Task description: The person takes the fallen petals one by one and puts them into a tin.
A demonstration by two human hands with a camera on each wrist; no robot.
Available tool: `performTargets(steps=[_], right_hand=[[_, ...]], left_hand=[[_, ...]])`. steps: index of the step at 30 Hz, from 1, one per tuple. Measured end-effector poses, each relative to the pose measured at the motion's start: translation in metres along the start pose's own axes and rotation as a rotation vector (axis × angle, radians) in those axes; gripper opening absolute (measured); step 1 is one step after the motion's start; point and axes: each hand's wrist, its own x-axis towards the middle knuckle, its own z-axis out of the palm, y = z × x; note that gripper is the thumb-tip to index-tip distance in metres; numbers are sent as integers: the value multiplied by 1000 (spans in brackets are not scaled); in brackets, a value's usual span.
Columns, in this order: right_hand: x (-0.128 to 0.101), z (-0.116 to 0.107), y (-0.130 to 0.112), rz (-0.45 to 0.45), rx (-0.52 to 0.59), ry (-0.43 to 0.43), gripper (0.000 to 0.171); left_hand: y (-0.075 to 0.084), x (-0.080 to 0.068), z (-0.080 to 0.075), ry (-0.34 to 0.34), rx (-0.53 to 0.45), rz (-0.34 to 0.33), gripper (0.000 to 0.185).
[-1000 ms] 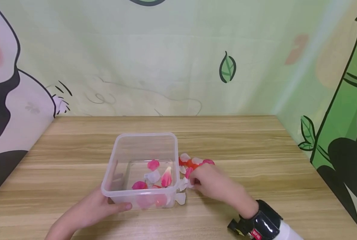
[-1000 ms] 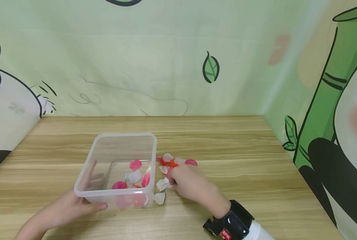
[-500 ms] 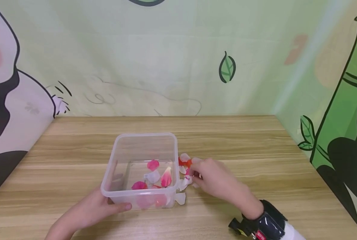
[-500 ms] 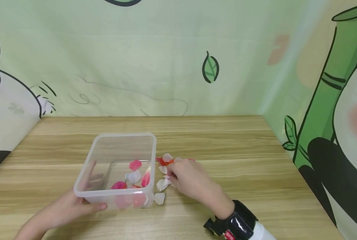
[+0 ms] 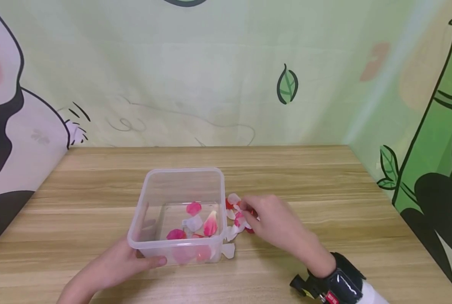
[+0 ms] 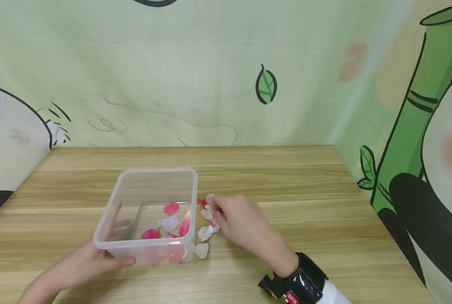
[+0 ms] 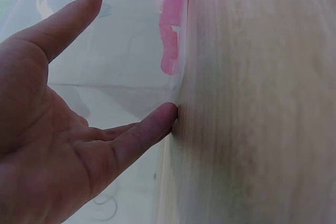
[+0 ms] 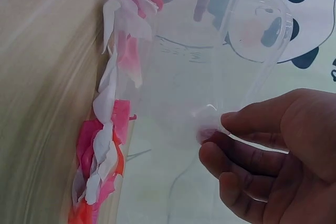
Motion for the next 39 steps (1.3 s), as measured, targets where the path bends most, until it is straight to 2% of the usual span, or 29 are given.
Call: performTargets(steps=[8, 18, 25, 31, 35, 39], right_hand=[[0, -3, 1, 20, -19, 18, 5], [0, -4, 0, 48, -9, -13, 7], [1, -4, 1, 36, -22, 8, 9], [0, -3, -3, -29, -69, 111, 11], [0, -3, -9, -88, -33, 228, 14], [0, -4, -15, -161, 7, 314, 15]], left_hand=[[0, -1, 0, -4, -12, -9, 123], [1, -1, 1, 16, 25, 45, 125], [2, -1, 0, 9, 4, 8, 122], [2, -2, 0, 12, 5, 16, 123], [1, -2, 1, 13, 23, 30, 125], [1, -2, 1, 10, 14, 7, 125]])
